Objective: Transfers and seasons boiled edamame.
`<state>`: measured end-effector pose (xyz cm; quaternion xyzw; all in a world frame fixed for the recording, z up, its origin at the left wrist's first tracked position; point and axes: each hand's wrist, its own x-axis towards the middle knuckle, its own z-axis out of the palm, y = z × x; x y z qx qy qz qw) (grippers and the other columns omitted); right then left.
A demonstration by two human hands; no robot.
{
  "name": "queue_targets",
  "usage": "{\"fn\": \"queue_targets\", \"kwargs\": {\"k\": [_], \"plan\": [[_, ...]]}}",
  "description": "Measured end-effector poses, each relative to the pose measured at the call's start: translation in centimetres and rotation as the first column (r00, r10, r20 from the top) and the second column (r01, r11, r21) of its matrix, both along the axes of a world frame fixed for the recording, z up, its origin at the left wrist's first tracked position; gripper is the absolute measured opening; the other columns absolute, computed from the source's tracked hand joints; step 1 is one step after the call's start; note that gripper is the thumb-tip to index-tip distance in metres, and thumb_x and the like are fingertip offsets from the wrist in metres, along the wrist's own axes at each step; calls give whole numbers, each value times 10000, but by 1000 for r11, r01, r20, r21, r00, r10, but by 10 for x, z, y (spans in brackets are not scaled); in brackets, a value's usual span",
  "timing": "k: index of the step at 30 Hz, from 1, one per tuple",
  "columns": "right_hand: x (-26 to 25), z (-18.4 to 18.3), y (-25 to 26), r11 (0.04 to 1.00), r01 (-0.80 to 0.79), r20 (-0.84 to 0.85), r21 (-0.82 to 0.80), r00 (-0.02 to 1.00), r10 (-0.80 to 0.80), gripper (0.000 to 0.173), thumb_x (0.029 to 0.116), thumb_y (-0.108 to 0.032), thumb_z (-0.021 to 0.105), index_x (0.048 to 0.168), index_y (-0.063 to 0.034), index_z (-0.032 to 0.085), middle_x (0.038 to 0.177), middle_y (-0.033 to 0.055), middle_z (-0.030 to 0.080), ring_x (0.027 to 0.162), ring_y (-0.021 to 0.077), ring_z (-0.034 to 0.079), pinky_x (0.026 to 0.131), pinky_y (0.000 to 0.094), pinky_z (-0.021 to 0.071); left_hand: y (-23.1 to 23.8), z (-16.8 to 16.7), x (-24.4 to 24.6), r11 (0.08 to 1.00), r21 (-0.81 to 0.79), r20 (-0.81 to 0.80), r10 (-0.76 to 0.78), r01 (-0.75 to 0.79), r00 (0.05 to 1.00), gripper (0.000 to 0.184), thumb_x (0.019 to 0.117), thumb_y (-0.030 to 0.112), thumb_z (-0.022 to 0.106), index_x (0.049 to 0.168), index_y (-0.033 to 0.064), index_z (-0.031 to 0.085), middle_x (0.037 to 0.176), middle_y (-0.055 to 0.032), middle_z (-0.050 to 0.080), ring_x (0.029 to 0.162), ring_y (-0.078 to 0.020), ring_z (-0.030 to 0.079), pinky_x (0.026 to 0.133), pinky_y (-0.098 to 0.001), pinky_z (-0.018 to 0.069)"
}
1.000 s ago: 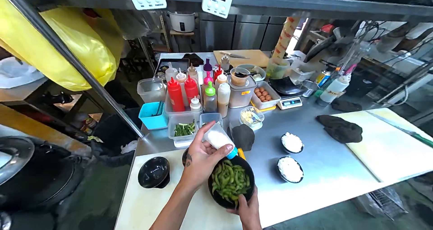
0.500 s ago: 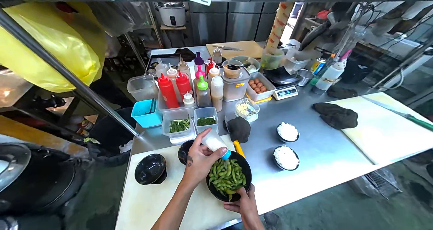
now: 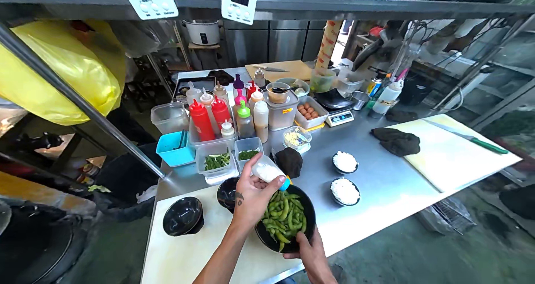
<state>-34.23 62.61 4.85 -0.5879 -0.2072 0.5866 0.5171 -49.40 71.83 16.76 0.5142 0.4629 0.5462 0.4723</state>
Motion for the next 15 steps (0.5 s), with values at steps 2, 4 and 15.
{"fn": "queue_targets", "kwargs": {"k": [2,4,15], "plan": [[-4,5,-7,996,92,-13,1,996,-92,552,1005,40,445,1523,-61,280,1136,263,660,710,386,744,471,508,629,-9,9,3,996,62,-4,-65,65,998,817,827,103,852,1524,241,448,1151,-61,736,893,-210,748,783,-347,645],[-5,9,-11,989,124,-50,-82,990,-129,574,1023,47,438,1546,-94,245,1180,271,633,738,385,740,488,496,627,-15,14,9,986,95,-16,-134,134,991,818,834,114,849,1527,262,440,1169,-57,726,901,-211,747,774,-349,648],[2,10,-40,951,304,-6,58,953,-304,694,984,76,441,1591,-118,167,1264,288,590,731,402,744,505,531,643,-34,29,31,974,86,-34,-206,208,978,826,827,112,858,1523,273,444,1150,-62,732,892,-217,750,758,-355,651]]}}
